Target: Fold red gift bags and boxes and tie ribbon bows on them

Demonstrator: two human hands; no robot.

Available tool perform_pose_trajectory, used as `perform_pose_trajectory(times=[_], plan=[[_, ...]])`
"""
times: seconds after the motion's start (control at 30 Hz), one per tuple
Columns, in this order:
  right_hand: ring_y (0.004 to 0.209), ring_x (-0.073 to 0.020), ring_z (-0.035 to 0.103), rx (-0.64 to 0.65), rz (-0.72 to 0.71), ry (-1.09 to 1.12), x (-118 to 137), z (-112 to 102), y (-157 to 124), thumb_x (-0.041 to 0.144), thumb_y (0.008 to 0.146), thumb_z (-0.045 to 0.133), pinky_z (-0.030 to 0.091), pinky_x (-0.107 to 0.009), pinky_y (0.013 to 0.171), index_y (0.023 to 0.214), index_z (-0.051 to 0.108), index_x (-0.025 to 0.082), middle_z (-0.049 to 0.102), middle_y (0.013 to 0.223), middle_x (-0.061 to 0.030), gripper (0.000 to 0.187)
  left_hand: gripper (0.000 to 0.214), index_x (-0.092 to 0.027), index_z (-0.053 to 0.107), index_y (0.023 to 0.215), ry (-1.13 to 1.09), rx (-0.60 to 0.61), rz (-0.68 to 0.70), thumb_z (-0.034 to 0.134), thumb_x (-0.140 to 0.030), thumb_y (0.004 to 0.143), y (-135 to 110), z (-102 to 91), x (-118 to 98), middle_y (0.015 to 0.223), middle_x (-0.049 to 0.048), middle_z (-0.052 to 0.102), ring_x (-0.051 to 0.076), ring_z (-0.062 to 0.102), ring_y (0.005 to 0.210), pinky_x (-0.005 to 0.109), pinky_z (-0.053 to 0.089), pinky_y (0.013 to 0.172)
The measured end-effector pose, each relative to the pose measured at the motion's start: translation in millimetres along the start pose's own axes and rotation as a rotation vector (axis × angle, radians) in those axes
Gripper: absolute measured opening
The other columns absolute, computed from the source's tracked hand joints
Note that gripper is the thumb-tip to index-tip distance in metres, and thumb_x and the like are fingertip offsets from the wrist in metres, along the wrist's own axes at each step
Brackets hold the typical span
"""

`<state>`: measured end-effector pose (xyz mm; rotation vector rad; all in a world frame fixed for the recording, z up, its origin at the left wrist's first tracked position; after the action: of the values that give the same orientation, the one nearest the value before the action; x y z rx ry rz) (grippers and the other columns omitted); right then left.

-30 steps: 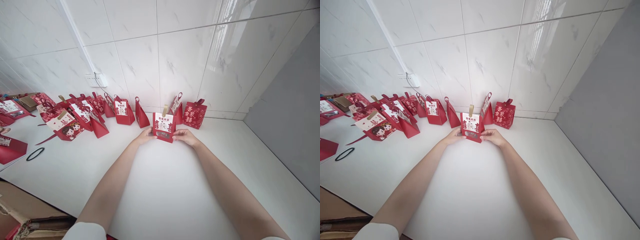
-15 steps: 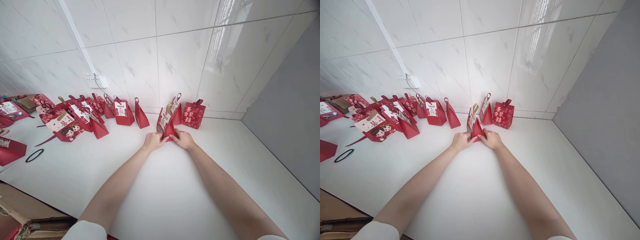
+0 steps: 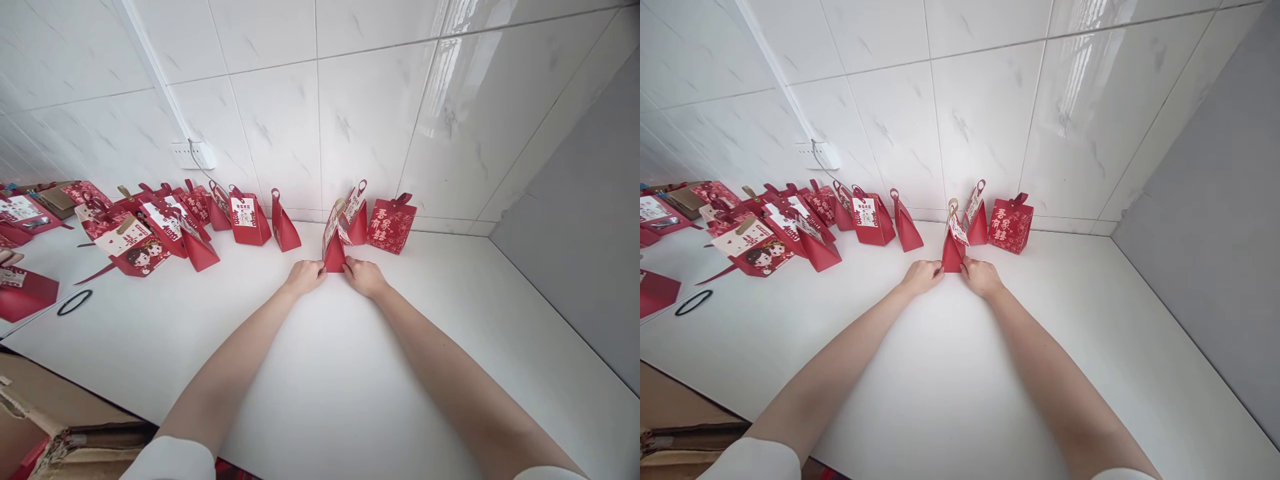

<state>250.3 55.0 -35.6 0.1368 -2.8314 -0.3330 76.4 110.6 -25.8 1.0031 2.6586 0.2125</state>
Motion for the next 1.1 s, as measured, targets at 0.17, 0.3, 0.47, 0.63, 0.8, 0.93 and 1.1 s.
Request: perform_pose_trajectory(times=[0.17,0.3,0.47,0.63,0.8,0.93,1.1], plan=[[0.080,-0.0252,0.066,-0.017,0.052,-0.012,4,2,-1,0.032,0.097,0.032,0.038,-0.031,0.066,0.102,0.056,0.020,0.070,0.090,-0.0105,0.027,0.016,-0.021,0.066,0.075,-0.033,-0.006,-0.030,0.053,-0.029,0.080,-1,-2.0,-5,0.071,0.0053,0.067,0.023,0.062,0.073,0.031,0.040,0.070],[0.077,-0.0245,0.066,-0.058,0.057,0.011,7,-3,-6,0.037,0.095,0.037,0.038,-0.030,0.065,0.091,0.059,0.021,0.070,0.083,-0.0083,0.027,0.018,-0.022,0.066,0.069,-0.028,-0.040,-0.073,0.054,-0.030,0.079,-6,-7.6,-6,0.066,0.0032,0.066,0.022,0.061,0.067,0.030,0.039,0.065],[0.069,-0.0263,0.063,-0.117,0.029,0.098,9,-7,-9,0.053,0.091,0.041,0.038,-0.032,0.061,0.081,0.058,0.019,0.067,0.074,-0.0110,0.039,0.018,-0.023,0.063,0.061,-0.009,-0.089,-0.128,0.057,-0.031,0.075,-8,-7.7,-2,0.061,0.0020,0.064,0.021,0.060,0.061,0.030,0.036,0.061],[0.073,-0.0193,0.061,-0.095,-0.120,0.302,15,-9,-11,0.053,0.083,0.055,0.040,-0.028,0.068,0.083,0.059,0.025,0.067,0.082,-0.0015,0.028,0.023,-0.023,0.061,0.076,-0.017,-0.233,-0.258,0.046,-0.036,0.086,-9,-18.9,12,0.069,0.0035,0.065,0.020,0.059,0.065,0.029,0.034,0.060],[0.084,-0.0211,0.057,-0.342,0.087,0.522,0,-15,-4,0.051,0.094,0.031,0.041,-0.033,0.080,0.097,0.055,0.023,0.063,0.095,-0.0076,0.038,0.027,-0.022,0.052,0.090,-0.057,-0.409,-0.234,0.035,-0.042,0.093,-9,-30.7,-1,0.077,0.0027,0.061,0.017,0.056,0.070,0.027,0.035,0.064],[0.106,-0.0218,0.053,-0.481,0.195,0.749,-21,-11,11,0.054,0.093,0.026,0.043,-0.034,0.088,0.124,0.042,0.021,0.054,0.123,-0.0127,0.048,0.026,-0.022,0.050,0.088,-0.132,-0.378,-0.121,0.051,-0.048,0.085,-2,-19.3,-23,0.079,0.0017,0.060,0.016,0.055,0.068,0.027,0.035,0.060],[0.086,-0.0196,0.059,-0.435,0.178,0.982,-33,-1,15,0.063,0.090,0.028,0.047,-0.032,0.074,0.099,0.054,0.022,0.064,0.098,-0.0057,0.049,0.016,-0.022,0.053,0.089,-0.471,-0.278,-0.088,0.053,-0.038,0.085,4,-10.8,-8,0.082,0.0016,0.061,0.018,0.056,0.072,0.029,0.039,0.064]])
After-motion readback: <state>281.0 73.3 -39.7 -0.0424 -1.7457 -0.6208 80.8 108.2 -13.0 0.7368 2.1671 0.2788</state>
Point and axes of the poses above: each hand's wrist, its own y-axis towards the middle knuckle, its own z-axis out of the palm, x = y × z, the point moved 3 cm from there along y, towards the middle knuckle
